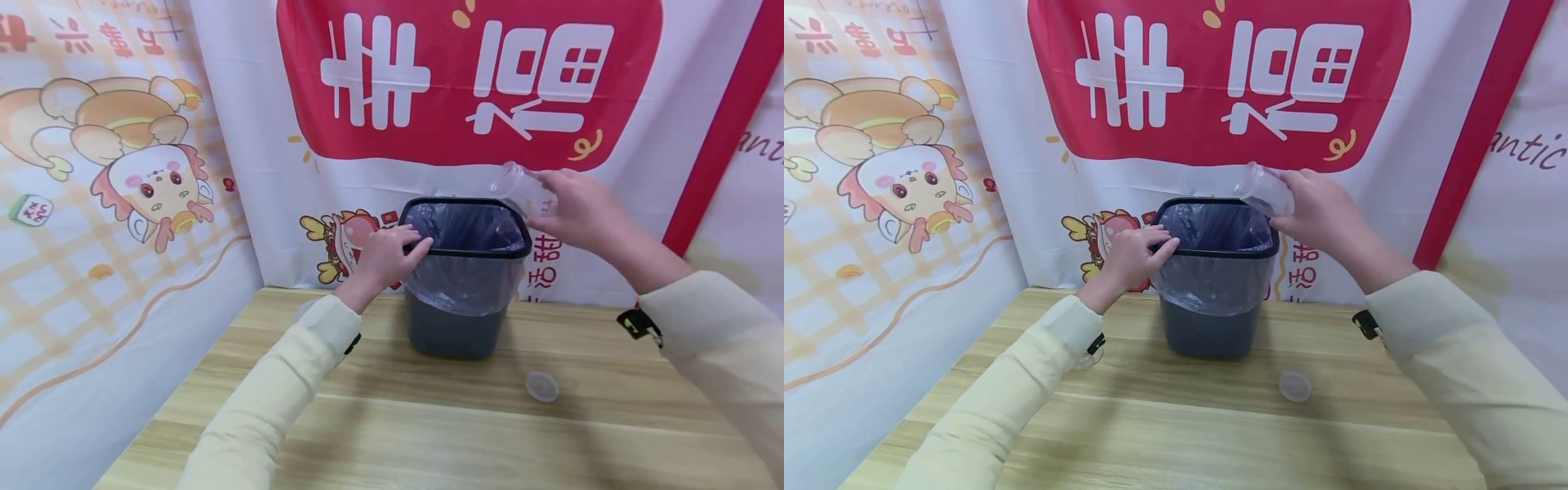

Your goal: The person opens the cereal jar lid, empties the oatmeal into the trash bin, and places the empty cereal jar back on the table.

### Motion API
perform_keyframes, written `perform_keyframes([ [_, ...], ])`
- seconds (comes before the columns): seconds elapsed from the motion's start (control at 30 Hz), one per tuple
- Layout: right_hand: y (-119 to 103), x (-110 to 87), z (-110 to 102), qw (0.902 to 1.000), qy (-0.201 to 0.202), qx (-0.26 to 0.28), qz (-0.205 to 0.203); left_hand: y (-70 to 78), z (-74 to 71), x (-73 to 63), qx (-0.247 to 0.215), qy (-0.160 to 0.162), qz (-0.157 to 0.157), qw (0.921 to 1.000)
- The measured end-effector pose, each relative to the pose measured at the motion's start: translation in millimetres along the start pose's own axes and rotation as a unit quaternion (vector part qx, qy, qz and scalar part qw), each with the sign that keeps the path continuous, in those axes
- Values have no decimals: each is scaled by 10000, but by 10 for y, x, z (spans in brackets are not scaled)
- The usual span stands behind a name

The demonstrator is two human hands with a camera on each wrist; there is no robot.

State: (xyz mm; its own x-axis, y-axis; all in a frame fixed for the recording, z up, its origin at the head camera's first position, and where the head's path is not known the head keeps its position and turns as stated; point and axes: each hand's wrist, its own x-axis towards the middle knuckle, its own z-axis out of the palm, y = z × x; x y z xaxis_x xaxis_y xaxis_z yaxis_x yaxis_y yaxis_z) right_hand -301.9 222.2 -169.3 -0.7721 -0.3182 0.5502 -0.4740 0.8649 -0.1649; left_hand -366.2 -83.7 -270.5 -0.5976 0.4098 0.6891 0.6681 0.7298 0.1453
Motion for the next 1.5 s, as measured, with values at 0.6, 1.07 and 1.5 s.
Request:
perform_keyframes([
  [0.6,-43,455,33,9832,-587,-1687,-381,11,-6,0,-8,75,13,10000],
  [1.07,-47,572,155,9614,-725,-2405,-1121,51,-13,18,46,-69,-109,9999],
  [1.5,-96,571,347,9396,-721,-2938,-1601,56,2,15,2,-64,-171,9998],
])
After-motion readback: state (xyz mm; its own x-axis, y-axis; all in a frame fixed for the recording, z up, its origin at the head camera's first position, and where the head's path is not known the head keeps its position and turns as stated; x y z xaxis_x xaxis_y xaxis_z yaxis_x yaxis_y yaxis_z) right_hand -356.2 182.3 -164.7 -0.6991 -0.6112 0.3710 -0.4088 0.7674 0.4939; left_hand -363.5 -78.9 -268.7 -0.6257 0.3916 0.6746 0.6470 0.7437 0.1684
